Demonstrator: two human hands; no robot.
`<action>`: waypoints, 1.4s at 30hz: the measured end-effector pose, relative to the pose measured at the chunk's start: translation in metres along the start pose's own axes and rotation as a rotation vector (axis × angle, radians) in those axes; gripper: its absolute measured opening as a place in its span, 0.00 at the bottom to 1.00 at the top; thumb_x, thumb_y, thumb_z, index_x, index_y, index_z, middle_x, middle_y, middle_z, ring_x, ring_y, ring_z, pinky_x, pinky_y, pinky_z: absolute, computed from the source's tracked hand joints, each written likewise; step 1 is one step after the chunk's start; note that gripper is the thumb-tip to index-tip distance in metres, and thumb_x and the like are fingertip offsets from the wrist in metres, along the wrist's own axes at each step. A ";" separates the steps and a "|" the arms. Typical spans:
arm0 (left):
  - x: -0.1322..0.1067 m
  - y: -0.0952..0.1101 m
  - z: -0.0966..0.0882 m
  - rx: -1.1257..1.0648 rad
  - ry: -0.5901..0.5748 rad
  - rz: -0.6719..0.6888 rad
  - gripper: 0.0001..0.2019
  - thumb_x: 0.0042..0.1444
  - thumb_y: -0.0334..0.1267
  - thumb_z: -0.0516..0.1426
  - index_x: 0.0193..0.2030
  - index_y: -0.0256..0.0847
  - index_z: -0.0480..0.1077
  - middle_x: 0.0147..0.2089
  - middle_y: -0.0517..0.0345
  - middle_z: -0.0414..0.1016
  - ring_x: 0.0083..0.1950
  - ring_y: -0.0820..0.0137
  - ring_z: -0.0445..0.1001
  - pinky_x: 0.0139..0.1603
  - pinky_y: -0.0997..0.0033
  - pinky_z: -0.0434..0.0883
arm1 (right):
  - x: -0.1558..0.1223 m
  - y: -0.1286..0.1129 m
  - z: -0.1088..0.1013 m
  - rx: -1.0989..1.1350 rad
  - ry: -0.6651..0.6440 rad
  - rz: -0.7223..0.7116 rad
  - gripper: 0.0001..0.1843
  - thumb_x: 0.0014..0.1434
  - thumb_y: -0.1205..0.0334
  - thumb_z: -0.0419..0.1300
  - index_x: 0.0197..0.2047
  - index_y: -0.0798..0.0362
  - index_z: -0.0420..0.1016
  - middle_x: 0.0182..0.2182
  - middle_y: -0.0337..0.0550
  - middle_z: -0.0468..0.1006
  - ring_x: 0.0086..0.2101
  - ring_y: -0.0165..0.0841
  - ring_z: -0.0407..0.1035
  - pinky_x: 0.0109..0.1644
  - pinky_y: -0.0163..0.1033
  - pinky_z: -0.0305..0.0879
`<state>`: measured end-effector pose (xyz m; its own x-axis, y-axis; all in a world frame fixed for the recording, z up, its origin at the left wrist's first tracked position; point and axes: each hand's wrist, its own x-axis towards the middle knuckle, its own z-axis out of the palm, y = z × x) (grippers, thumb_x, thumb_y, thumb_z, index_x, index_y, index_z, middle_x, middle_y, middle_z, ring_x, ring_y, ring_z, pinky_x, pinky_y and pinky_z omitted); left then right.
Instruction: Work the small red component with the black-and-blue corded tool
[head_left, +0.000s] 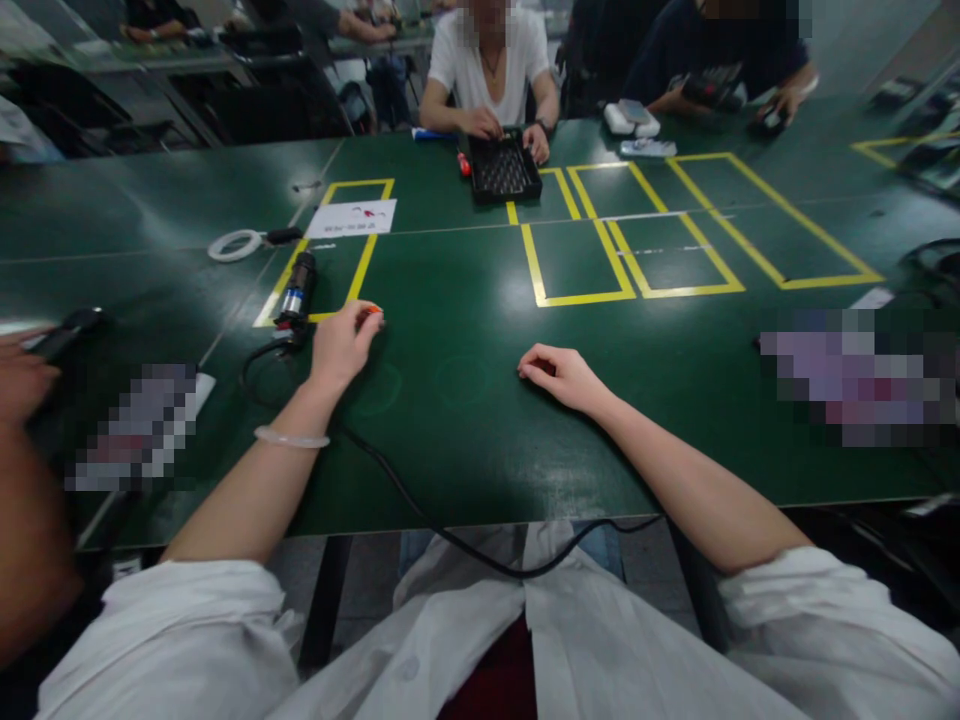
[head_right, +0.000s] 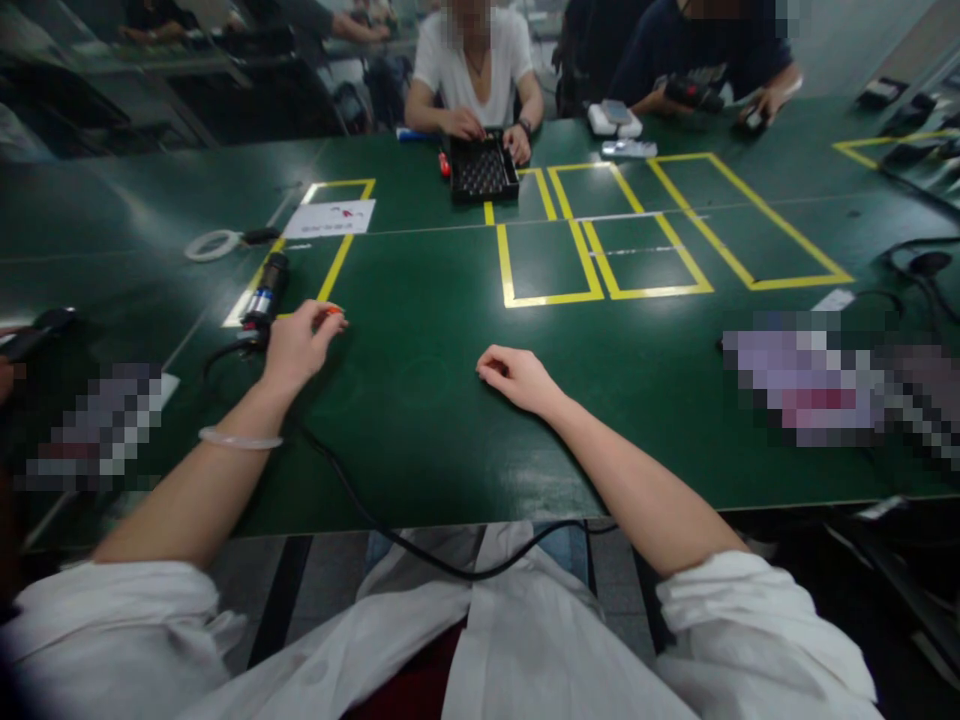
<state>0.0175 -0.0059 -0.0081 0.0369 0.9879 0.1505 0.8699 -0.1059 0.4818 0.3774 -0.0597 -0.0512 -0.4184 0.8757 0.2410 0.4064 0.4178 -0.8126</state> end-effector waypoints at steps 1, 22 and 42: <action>-0.004 0.019 0.008 -0.131 -0.050 0.075 0.21 0.67 0.46 0.48 0.58 0.34 0.69 0.46 0.48 0.76 0.46 0.64 0.74 0.50 0.66 0.67 | 0.000 0.000 0.000 0.012 0.003 0.003 0.09 0.63 0.60 0.57 0.36 0.55 0.76 0.30 0.41 0.80 0.28 0.29 0.67 0.35 0.35 0.61; -0.038 0.113 0.094 -1.035 -0.661 0.106 0.16 0.64 0.48 0.56 0.47 0.34 0.68 0.35 0.53 0.75 0.34 0.71 0.75 0.40 0.68 0.72 | 0.000 0.000 0.008 0.484 -0.080 0.060 0.18 0.56 0.50 0.68 0.41 0.53 0.71 0.32 0.40 0.77 0.31 0.29 0.70 0.35 0.36 0.66; -0.041 0.113 0.093 -0.936 -0.517 0.182 0.14 0.52 0.38 0.65 0.42 0.35 0.68 0.38 0.56 0.72 0.34 0.76 0.72 0.37 0.73 0.70 | 0.008 -0.003 0.006 0.445 -0.053 0.144 0.17 0.56 0.49 0.67 0.38 0.54 0.72 0.29 0.38 0.75 0.27 0.27 0.69 0.30 0.33 0.65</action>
<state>0.1596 -0.0481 -0.0404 0.5210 0.8535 0.0104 0.1176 -0.0838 0.9895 0.3681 -0.0555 -0.0505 -0.4284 0.8990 0.0910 0.0808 0.1385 -0.9871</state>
